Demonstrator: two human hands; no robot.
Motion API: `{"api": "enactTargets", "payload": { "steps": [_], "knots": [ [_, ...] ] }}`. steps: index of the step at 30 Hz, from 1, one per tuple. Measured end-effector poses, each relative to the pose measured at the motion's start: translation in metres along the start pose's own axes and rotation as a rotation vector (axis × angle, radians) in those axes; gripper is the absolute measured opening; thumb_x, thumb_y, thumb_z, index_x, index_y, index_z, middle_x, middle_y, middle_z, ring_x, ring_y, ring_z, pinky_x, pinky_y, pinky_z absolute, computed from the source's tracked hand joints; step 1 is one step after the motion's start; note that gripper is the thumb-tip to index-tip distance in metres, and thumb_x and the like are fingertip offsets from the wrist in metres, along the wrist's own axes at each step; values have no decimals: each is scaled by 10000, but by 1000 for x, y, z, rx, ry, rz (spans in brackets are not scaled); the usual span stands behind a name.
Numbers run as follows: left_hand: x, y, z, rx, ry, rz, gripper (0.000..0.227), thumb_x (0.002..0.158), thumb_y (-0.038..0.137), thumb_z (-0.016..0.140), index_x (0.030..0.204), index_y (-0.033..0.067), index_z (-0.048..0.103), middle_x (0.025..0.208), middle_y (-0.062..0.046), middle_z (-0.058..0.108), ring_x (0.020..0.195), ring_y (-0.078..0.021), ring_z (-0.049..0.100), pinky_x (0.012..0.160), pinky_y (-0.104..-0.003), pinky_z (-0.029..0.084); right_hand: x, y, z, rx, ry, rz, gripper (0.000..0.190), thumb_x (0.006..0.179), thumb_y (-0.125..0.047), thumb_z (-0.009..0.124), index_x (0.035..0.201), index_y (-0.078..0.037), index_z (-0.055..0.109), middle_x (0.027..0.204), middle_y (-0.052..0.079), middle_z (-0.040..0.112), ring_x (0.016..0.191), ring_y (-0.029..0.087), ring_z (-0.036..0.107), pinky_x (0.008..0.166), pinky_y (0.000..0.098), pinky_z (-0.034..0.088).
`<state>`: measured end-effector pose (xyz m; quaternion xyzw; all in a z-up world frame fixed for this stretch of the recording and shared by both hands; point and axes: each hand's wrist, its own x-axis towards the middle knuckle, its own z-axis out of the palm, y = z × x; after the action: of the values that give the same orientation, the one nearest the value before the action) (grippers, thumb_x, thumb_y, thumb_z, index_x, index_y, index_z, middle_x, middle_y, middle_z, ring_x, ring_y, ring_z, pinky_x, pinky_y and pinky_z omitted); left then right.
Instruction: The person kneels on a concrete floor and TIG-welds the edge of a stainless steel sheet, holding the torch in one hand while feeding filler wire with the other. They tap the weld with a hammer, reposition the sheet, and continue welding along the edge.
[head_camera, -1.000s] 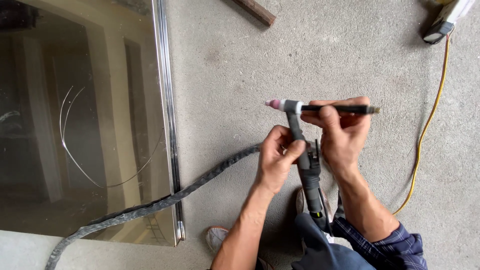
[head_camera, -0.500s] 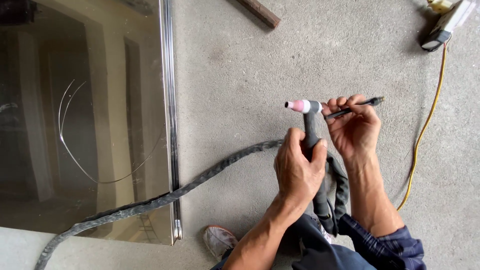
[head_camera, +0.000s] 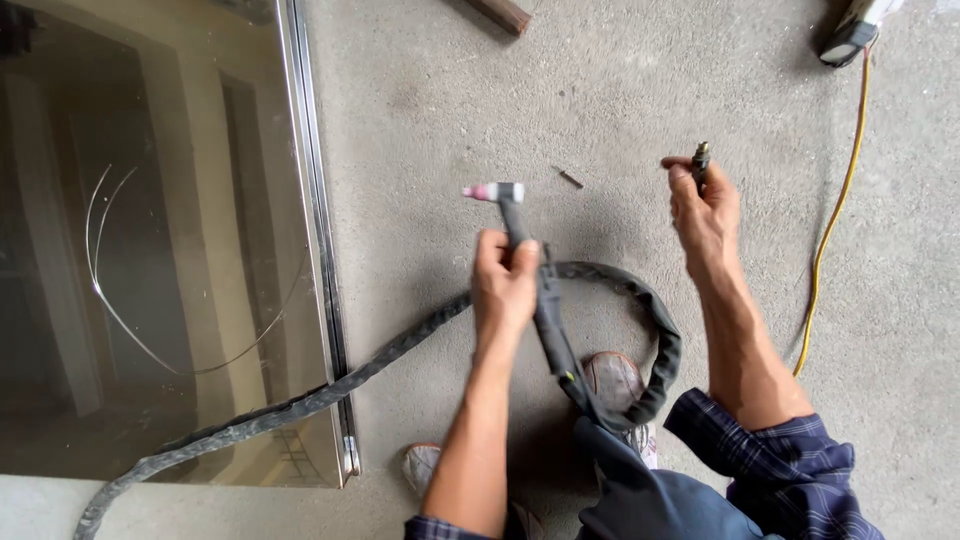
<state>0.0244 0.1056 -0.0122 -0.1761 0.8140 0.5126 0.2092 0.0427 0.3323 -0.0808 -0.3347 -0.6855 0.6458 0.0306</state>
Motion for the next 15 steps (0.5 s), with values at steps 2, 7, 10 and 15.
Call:
{"api": "enactTargets", "payload": {
  "steps": [2, 7, 10, 15],
  "knots": [
    [18, -25, -13, -39, 15, -16, 239, 895, 288, 672, 1042, 111, 607, 916, -149, 729, 867, -332, 706, 745, -452, 544, 9, 23, -4, -99, 10, -18, 178, 1134, -172, 524, 1224, -101, 661, 819, 15, 546, 697, 78, 484, 579, 189, 428],
    [46, -96, -12, -26, 75, -167, 192, 980, 220, 639, 1119, 92, 674, 972, -155, 745, 894, -278, 708, 685, -395, 567, 33, 76, 29, -565, -57, -268, 312, 868, -238, 926, 1106, -109, 770, 839, 53, 670, 662, 145, 577, 580, 273, 506],
    [48, -98, -14, -51, 79, -217, 218, 993, 217, 642, 1150, 73, 686, 979, -143, 744, 863, -233, 698, 649, -359, 590, 36, 76, 61, -669, -76, -323, 333, 849, -152, 859, 1150, -108, 725, 984, 147, 649, 888, 364, 681, 799, 474, 578],
    [36, -77, -23, 45, 314, -67, 351, 914, 180, 702, 1245, 89, 630, 1121, -162, 658, 1047, -316, 645, 835, -443, 524, 39, 76, 79, -772, -6, -248, 262, 893, -180, 832, 1089, -89, 684, 988, 134, 608, 931, 360, 677, 826, 491, 561]
  ]
}}
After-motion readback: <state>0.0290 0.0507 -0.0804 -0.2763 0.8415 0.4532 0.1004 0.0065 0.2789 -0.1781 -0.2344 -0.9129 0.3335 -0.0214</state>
